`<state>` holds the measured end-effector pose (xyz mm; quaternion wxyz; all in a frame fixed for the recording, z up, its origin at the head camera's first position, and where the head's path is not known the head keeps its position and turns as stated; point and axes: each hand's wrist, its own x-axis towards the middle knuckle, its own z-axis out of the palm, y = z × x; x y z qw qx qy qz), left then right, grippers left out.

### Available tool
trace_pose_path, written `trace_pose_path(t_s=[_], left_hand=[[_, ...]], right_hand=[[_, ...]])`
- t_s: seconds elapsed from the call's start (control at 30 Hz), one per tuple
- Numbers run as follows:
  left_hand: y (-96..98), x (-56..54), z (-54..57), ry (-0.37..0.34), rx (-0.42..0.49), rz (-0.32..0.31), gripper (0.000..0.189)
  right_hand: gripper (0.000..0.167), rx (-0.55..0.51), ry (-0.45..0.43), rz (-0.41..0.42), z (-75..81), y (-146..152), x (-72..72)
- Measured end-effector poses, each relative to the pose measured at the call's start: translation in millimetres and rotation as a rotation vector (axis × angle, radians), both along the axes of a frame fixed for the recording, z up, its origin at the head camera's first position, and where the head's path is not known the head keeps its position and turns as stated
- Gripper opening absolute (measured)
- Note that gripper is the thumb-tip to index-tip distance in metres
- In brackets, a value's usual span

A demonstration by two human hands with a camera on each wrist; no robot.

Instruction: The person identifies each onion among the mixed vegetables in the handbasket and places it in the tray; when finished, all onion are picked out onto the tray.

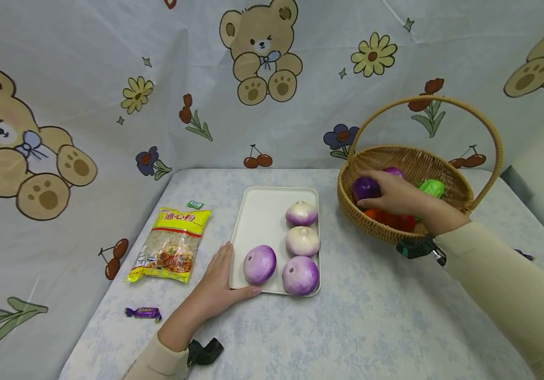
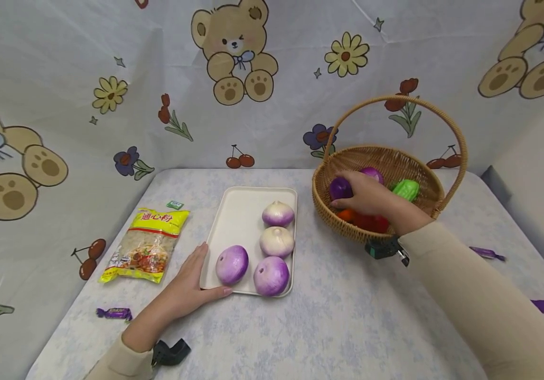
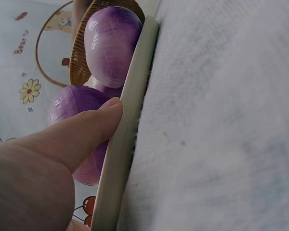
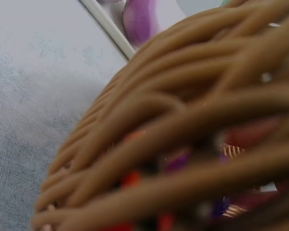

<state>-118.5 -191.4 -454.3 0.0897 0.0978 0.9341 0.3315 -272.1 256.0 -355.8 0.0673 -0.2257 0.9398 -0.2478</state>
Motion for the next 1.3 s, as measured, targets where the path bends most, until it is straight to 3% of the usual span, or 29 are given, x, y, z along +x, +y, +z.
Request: trace_pose_path(t_s=[0.23, 0.53, 0.9, 1.3], left_hand=[[0.2, -0.2, 1.7, -0.001, 0.006, 0.002, 0.138], [0.6, -0.2, 1.6, -0.013, -0.004, 0.002, 0.138], [0.8, -0.1, 0.4, -0.006, -0.001, -0.006, 0.137], [0.9, -0.4, -0.4, -0.006, 0.001, -0.002, 0.138]], right_hand=[[0.082, -0.001, -0.061, -0.099, -0.1, 0.2, -3.7], [0.071, -0.01, -0.061, -0.184, -3.9, 1.5, -1.6], [0.066, -0.041, -0.045, -0.147, -10.7, -3.1, 1.5], [0.067, -0.047, -0.024, -0.16, -11.4, -6.5, 6.1]])
